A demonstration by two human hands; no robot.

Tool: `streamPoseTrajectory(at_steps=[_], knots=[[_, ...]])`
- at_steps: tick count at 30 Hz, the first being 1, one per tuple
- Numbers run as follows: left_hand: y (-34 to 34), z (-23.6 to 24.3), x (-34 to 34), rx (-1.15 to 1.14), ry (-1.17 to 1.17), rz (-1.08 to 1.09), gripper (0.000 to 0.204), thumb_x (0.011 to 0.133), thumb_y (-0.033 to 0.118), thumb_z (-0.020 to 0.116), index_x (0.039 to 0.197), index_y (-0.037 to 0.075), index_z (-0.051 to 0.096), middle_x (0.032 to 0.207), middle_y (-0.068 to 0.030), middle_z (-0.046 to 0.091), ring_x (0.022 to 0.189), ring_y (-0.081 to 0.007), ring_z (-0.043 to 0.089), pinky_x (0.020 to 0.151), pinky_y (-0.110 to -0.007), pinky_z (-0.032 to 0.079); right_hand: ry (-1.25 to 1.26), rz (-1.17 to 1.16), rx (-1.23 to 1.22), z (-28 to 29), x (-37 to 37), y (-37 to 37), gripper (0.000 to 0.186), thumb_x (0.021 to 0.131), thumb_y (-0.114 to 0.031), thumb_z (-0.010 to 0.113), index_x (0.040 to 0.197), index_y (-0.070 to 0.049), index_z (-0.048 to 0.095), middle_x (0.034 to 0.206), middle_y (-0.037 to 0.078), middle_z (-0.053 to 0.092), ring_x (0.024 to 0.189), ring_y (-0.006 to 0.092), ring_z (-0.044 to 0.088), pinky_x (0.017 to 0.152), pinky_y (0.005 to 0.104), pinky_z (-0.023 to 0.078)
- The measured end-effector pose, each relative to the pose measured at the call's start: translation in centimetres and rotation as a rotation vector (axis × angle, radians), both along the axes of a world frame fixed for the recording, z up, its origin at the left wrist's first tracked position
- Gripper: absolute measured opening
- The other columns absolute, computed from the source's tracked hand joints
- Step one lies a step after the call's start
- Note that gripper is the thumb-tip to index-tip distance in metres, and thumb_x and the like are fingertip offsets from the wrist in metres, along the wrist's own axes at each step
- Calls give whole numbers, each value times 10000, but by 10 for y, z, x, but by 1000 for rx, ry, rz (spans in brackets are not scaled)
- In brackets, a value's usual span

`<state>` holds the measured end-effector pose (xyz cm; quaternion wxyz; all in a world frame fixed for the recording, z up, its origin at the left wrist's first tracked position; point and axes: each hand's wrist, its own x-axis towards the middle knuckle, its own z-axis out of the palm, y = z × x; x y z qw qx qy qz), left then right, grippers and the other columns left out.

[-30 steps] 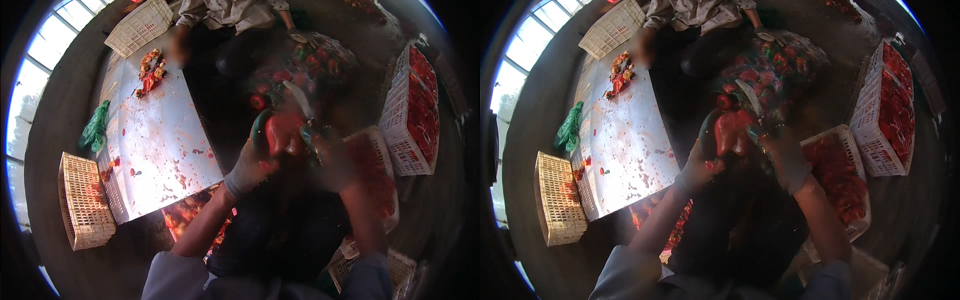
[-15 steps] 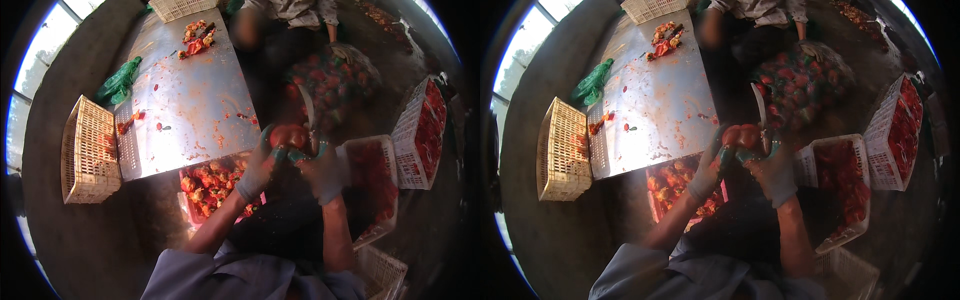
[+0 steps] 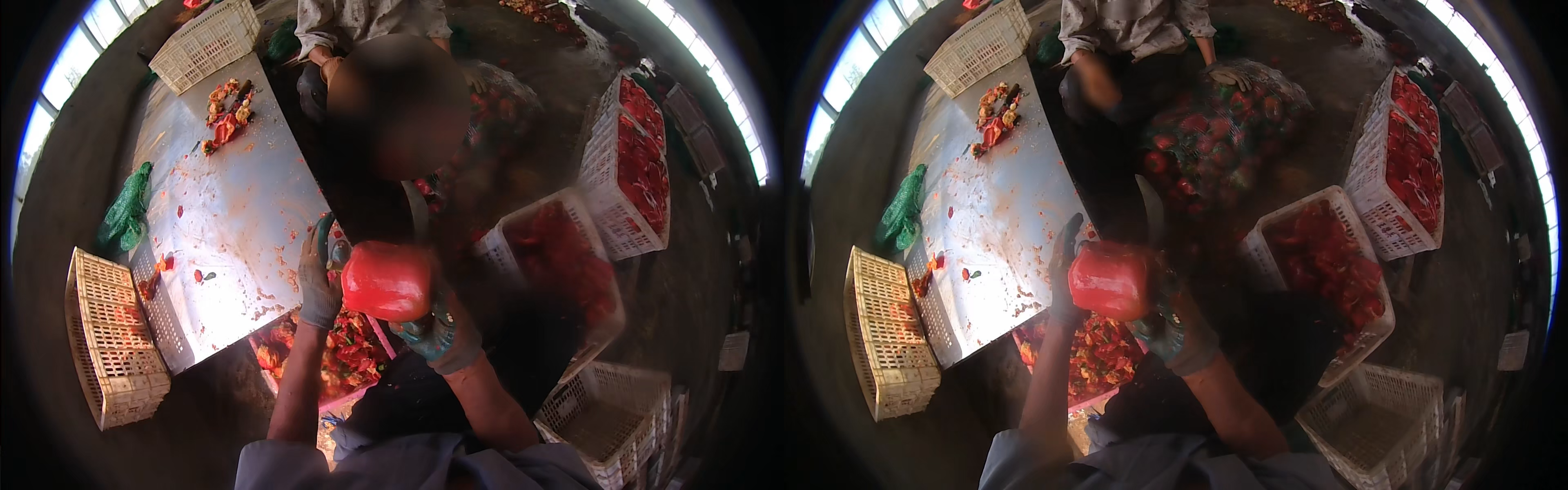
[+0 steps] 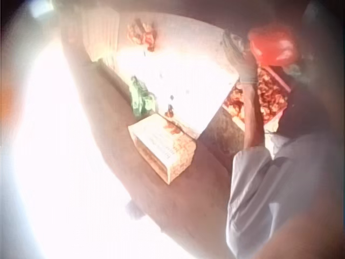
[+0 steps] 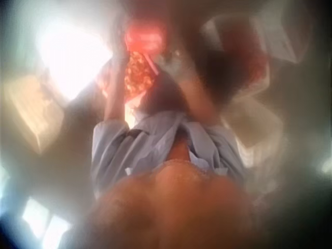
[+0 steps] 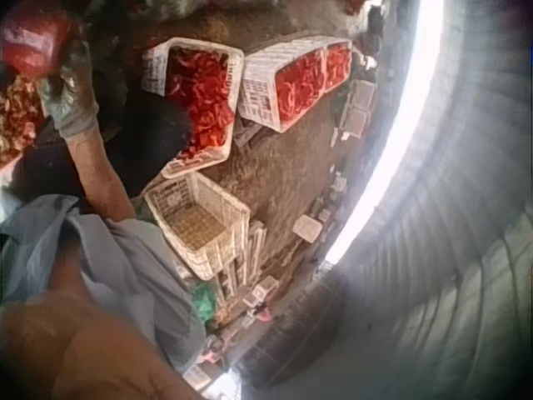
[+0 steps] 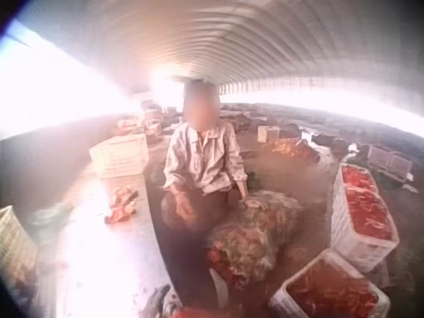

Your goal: The person sits on the floor and cuts red bell peppers into pieces using a knife on a metal table, placing the cut pieces into a white crate. A coworker sweeps debris nearby.

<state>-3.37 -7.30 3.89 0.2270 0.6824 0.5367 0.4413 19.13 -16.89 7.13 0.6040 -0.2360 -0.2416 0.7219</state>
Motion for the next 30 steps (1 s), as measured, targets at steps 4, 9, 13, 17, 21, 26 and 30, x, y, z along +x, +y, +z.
streamPoseTrajectory(at_steps=[4, 9, 13, 17, 21, 26, 30], knots=[[30, -43, -16, -20, 897, 58, 706, 1063, 422, 631, 1679, 120, 467, 1709, -237, 459, 1582, -472, 417, 1281, -583, 365, -373, 20, 118, 5, 6, 6, 511, 1179, -373, 512, 1616, -110, 510, 1502, 119, 647, 1287, 297, 696, 1026, 445, 633], [-17, -64, -94, -167, 838, 315, 668, 1049, 455, 636, 1640, 164, 527, 1697, -235, 476, 1576, -480, 420, 1295, -587, 332, 76, 33, -38, 4, 3, 8, 482, 1142, -380, 599, 1545, -119, 565, 1350, 86, 701, 1145, 237, 717, 941, 388, 616], [-120, -13, -171, -192, 1198, 652, 482, 1012, 286, 648, 1457, 102, 649, 1535, -248, 609, 1461, -477, 530, 1259, -609, 371, -72, -17, -55, 4, -8, 4, 487, 1092, -348, 691, 1510, -122, 583, 1292, 42, 704, 1085, 170, 708, 902, 342, 597], [-168, 27, -167, 16, 713, 593, 640, 897, -22, 680, 1526, 49, 587, 1589, -279, 543, 1461, -488, 525, 1220, -573, 438, 85, 165, -240, 31, -19, 12, 393, 1039, -258, 735, 1385, -122, 607, 1136, -9, 684, 900, 103, 654, 756, 254, 530], [-152, 60, -92, 187, 572, 229, 885, 856, 67, 822, 1647, 45, 426, 1636, -299, 485, 1499, -507, 490, 1229, -571, 434, 53, 231, -111, -13, -55, 21, 471, 1052, -245, 753, 1472, -73, 626, 1351, 1, 705, 1217, 120, 682, 1065, 290, 536], [-118, 69, -33, 62, 408, 143, 951, 798, 117, 934, 1593, -31, 434, 1530, -283, 559, 1393, -463, 586, 1135, -518, 525, -160, 261, -234, -8, -86, 37, 381, 1013, -173, 814, 1356, -46, 709, 1280, 1, 724, 1180, 93, 664, 1054, 272, 504], [-96, 60, -40, 70, 295, 174, 927, 786, 94, 951, 1576, -10, 478, 1469, -218, 592, 1312, -347, 647, 1001, -443, 600, -208, 243, -254, 9, -96, 60, 302, 998, -165, 834, 1263, -55, 740, 1172, -13, 732, 1084, 80, 663, 982, 272, 520]])
